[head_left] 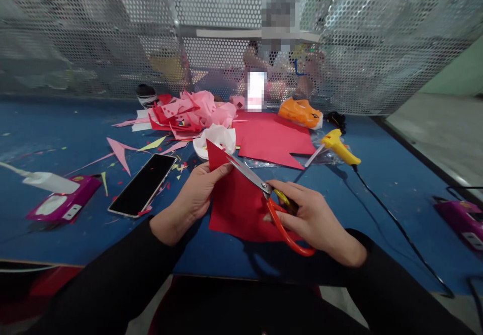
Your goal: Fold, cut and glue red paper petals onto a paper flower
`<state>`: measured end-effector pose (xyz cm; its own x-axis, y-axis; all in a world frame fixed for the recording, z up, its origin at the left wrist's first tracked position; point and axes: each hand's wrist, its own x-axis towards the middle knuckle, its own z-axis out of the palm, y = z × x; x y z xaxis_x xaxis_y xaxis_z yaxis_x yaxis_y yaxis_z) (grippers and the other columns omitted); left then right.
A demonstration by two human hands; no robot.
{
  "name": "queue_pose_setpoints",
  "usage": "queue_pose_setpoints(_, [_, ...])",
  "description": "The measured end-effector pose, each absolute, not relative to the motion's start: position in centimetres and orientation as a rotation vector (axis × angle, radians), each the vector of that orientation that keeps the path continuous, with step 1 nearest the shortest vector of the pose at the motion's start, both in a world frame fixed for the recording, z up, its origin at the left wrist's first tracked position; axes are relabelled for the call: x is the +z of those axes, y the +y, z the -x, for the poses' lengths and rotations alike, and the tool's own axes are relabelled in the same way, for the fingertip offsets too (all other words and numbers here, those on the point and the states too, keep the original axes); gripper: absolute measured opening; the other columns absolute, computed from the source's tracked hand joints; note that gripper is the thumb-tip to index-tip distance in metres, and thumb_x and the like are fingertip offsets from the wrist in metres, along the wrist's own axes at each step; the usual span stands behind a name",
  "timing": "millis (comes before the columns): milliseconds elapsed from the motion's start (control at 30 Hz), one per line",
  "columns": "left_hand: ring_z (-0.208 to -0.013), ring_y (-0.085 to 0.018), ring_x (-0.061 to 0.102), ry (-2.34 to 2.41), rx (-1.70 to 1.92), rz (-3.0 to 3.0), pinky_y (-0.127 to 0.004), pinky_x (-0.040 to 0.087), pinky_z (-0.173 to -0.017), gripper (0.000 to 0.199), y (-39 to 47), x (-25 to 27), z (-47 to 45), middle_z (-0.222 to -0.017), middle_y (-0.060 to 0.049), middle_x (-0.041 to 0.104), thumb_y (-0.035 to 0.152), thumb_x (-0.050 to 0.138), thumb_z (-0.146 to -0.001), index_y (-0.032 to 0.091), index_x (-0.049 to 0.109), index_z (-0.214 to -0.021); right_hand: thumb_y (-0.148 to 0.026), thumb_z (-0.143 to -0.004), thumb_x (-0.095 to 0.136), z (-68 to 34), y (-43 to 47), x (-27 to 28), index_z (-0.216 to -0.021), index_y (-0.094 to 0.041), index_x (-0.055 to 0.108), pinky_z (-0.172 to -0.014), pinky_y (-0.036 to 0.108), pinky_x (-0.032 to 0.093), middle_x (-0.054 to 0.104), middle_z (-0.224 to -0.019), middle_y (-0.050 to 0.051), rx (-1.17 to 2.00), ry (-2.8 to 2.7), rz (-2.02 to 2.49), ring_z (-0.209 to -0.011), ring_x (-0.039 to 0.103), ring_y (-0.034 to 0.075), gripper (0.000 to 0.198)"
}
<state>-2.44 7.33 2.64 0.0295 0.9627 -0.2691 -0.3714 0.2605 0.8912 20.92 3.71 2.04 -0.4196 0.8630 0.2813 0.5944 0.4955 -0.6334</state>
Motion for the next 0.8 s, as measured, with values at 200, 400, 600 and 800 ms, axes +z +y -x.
queue_pose_setpoints(200, [-0.085, -0.023, 0.072, 1.065, 1.193, -0.700, -0.037, 0.056, -0.085, 0.024, 7.30, 2.63, 2.42, -0.091, -0.006, 0.080, 0.029, 0.087, -0.067, 0.018, 0.077, -0.086, -0.045, -0.089, 0.067, -20.86, 3.71, 2.12, -0.124, -0.021, 0.066, -0.073, 0.035, 0.056, 0.074, -0.099, 0.008, 0.605, -2.161, 1.191, -0.083, 0.070, 0.023, 0.042])
queue_pose_setpoints(400, [-0.076, -0.019, 0.071, 1.015, 1.200, -0.658, -0.033, 0.057, -0.081, 0.020, 7.26, 2.88, 2.36, -0.088, -0.005, 0.080, 0.024, 0.086, -0.069, 0.018, 0.078, -0.086, -0.043, -0.088, 0.069, -20.81, 3.69, 1.95, -0.122, -0.022, 0.068, -0.074, 0.035, 0.056, 0.074, -0.097, 0.007, 0.634, -2.150, 1.219, -0.081, 0.070, 0.022, 0.039])
queue_pose_setpoints(600, [-0.076, -0.018, 0.072, 0.990, 1.179, -0.646, -0.032, 0.058, -0.081, 0.022, 7.38, 2.61, 2.51, -0.090, -0.005, 0.080, 0.022, 0.086, -0.071, 0.017, 0.078, -0.091, -0.039, -0.091, 0.063, -20.83, 3.71, 1.59, -0.122, -0.022, 0.068, -0.072, 0.034, 0.055, 0.074, -0.095, 0.007, 0.610, -2.157, 1.215, -0.079, 0.069, 0.021, 0.036])
queue_pose_setpoints(800, [-0.074, -0.019, 0.073, 0.995, 1.186, -0.614, -0.030, 0.059, -0.076, 0.022, 7.34, 2.74, 2.46, -0.089, -0.007, 0.080, 0.020, 0.085, -0.071, 0.014, 0.077, -0.091, -0.040, -0.090, 0.065, -20.83, 3.83, 1.56, -0.121, -0.021, 0.069, -0.071, 0.032, 0.055, 0.075, -0.094, 0.006, 0.605, -2.131, 1.213, -0.078, 0.069, 0.020, 0.036])
